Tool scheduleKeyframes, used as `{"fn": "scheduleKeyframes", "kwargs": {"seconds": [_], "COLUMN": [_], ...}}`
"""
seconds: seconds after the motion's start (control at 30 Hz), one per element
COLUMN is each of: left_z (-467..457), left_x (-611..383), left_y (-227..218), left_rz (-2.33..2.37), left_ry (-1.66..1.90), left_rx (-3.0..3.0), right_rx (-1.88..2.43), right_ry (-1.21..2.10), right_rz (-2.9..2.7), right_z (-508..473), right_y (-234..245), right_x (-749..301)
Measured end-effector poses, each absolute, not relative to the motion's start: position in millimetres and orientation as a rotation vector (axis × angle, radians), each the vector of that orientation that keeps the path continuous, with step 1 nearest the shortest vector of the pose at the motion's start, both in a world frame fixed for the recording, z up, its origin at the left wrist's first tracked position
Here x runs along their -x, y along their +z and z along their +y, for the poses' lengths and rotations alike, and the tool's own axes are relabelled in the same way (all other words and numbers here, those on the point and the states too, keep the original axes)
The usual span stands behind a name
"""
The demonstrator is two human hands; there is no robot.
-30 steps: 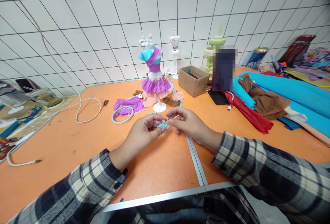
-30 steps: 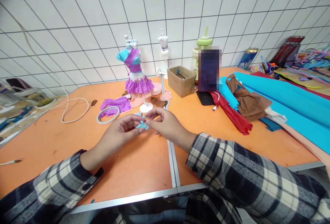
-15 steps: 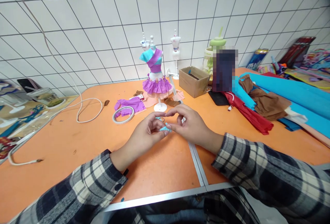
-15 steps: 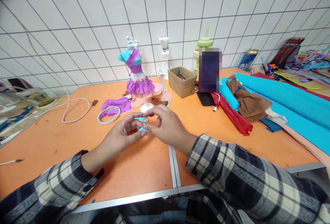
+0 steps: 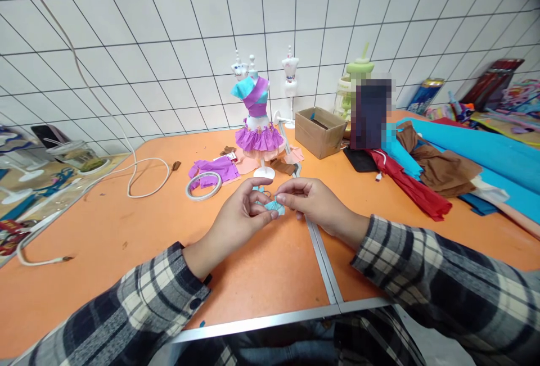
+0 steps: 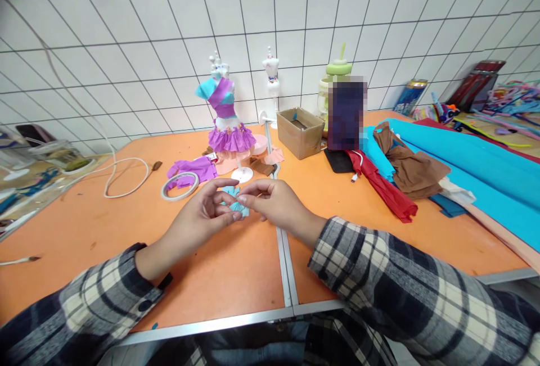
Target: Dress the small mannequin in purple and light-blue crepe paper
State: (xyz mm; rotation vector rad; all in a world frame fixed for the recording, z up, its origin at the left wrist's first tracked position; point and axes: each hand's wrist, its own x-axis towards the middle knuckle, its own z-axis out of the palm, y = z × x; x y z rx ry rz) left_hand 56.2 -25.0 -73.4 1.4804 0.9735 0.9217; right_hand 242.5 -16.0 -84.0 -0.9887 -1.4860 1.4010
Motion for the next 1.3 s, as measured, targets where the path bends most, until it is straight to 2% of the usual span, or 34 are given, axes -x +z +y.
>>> {"fn": "scheduleKeyframes", "kwargs": {"seconds": [0.23,0.73,0.93,1.1,1.3], "left_z": [-24,-24,-24,23,79], "left_x": [-55,-56,-45,-27,-14], "left_y": [-71,-76,-73,-34,23], "left_rz": [1.0,0.965,1.018,1.147,1.032], "left_ry": [0.952,0.972,1.244,1.616,1.253], "left_rx": [-1.455,-1.484,-1.574,-1.56,-1.694], "right_rx": [0.972,1.074,1.02,0.994,1.035], "right_ry": [1.493,1.236,1.046,1.086,0.896], "right_rz": [-1.421,-1.533,-1.531,-1.574,-1.618], "right_z": [-17,-17,-1,35,67], "right_y": [-83,-84,-57,-7,14], "right_x": [-244,-235,-246,-247,-223]}}
